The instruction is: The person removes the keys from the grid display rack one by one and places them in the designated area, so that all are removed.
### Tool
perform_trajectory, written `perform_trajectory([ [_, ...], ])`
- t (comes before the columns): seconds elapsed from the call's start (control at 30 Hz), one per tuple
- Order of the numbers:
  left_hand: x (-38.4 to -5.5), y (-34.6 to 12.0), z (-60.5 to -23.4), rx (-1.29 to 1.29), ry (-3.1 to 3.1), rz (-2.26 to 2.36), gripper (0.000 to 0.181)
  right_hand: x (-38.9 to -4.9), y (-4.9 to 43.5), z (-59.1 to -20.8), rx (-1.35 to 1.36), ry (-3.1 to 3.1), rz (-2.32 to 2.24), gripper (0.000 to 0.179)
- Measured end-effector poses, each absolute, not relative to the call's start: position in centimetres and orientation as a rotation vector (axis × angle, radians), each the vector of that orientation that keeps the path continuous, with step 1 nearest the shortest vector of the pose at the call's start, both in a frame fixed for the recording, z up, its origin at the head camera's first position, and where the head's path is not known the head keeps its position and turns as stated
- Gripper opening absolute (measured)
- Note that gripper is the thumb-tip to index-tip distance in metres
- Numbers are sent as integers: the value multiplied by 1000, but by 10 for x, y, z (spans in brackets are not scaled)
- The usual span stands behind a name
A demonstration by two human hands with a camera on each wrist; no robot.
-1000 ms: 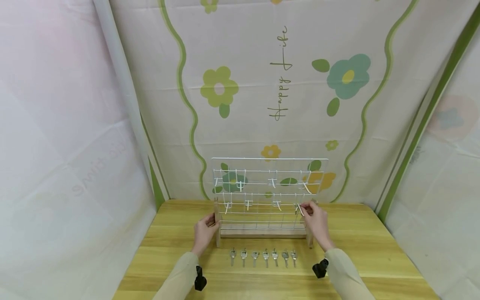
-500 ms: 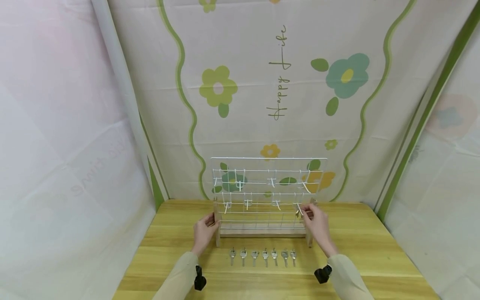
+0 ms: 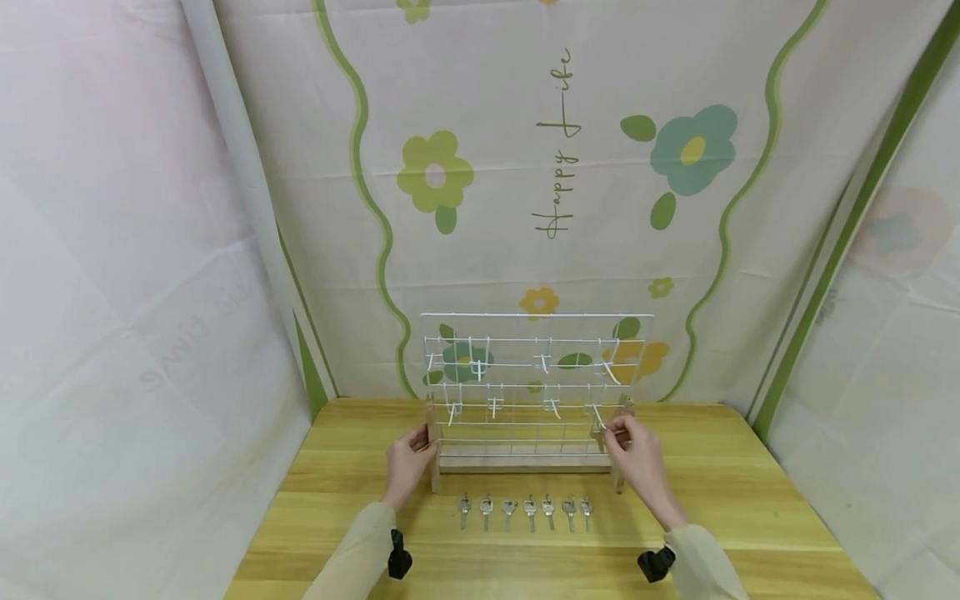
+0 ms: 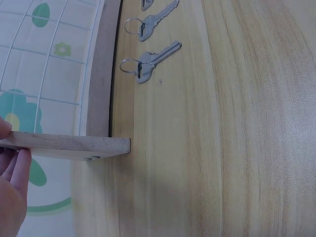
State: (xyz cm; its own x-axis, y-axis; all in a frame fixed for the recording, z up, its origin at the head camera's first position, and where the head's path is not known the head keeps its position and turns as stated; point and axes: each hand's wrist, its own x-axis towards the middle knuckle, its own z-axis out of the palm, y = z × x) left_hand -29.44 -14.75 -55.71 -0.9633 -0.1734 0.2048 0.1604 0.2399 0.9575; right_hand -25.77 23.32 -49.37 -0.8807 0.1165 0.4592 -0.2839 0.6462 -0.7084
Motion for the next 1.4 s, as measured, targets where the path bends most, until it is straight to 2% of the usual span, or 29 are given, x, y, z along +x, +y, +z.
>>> perform_trajectory([
  [0.27, -295, -148, -558, 1, -2252, -1786, 39, -248, 233, -486, 167, -2405, 1141, 11],
  [0.57, -296, -148, -558, 6, -2264, -1769, 40, -244, 238, -491, 148, -2422, 1182, 8],
  [1.0, -295, -148, -559, 19, -2257, -1773, 40, -242, 250, -551, -41, -2591, 1268, 4],
  [1.4, -295, -147, -559, 7, -2244, -1777, 39, -240, 260, -586, -95, -2720, 1245, 5],
])
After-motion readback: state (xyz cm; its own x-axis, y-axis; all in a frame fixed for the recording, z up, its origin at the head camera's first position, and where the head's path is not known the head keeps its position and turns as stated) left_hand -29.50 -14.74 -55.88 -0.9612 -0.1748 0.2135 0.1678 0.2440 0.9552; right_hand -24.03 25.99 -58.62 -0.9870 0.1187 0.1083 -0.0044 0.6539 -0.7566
